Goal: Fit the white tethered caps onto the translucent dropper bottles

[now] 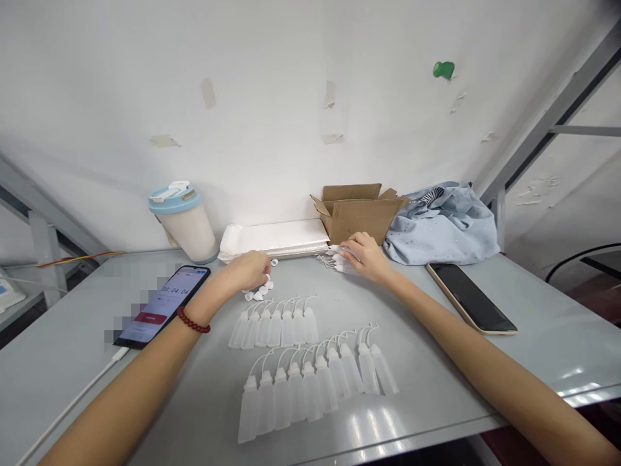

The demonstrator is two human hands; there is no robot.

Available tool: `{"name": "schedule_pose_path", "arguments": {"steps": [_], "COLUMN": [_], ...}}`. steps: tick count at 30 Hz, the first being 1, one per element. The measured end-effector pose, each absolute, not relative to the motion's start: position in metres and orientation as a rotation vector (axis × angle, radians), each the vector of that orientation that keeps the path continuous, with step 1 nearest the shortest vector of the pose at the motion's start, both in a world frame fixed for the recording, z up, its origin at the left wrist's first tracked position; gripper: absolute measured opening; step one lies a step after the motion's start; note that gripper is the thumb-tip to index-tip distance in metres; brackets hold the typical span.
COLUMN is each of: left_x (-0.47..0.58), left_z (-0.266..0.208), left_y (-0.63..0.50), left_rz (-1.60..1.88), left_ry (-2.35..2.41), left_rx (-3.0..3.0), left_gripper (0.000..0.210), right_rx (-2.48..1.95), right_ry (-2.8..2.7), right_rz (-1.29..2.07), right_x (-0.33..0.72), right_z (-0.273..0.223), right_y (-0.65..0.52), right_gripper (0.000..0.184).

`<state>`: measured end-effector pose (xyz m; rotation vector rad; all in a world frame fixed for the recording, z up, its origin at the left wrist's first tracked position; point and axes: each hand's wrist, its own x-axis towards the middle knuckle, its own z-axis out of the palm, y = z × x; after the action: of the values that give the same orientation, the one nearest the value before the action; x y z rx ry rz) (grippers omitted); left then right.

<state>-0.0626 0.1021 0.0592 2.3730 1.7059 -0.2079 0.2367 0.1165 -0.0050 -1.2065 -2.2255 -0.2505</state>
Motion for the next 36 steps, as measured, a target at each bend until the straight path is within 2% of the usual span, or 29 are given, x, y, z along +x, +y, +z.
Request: {"name": "schedule_pose_path", "arguments": {"steps": [5,9,11,13,15,17,27,32,36], "left_x": [-0.061,-0.061,-0.059,-0.056,-0.054,-0.051,-0.041,-0.038,-0.034], "left_z": [0.057,0.063,0.069,0.074,0.077,0.08,0.084,0.082,0.081], "left_y": [0.101,0.098,0.095,0.091,0.087,0.083,0.072,0.07,0.069], "left_rz": [-0.194,-0.142,-0.102,-0.073,-0.056,-0.038,-0.019,0.047,0.163], "left_ry": [1.698,1.692,1.661,1.638,1.628,1.61,1.435,1.354,1.252], "left_rx": [2.412,2.429,2.447,2.459,2.464,2.468,2.44,2.397,2.364], "left_gripper": [0.011,0.014,0.015,0.014,0.014,0.014,0.018,0.019,0.022], "right_rx": [-1.156,-1.104,-1.063,-1.073,-1.164,-1.22,-1.542,-1.602,-1.511], "right_ry": [-2.174,-2.071,-2.142,-2.288,-2.383,-2.436,-2.483,-2.347,-2.22], "right_rz": [-0.227,-0.088,0.144,0.536,0.778,0.863,0.956,0.86,0.642], "right_x": [0.234,0.213,0.196,0.18,0.168,0.16,0.156,0.16,0.161], "right_z": [-0.002,0.012,0.022,0.03,0.035,0.038,0.035,0.028,0.02], "right_y": [0.115,0.097,0.081,0.063,0.047,0.036,0.037,0.047,0.053], "right_gripper": [0.027,0.024,0.022,0.022,0.032,0.038,0.042,0.039,0.033]}}
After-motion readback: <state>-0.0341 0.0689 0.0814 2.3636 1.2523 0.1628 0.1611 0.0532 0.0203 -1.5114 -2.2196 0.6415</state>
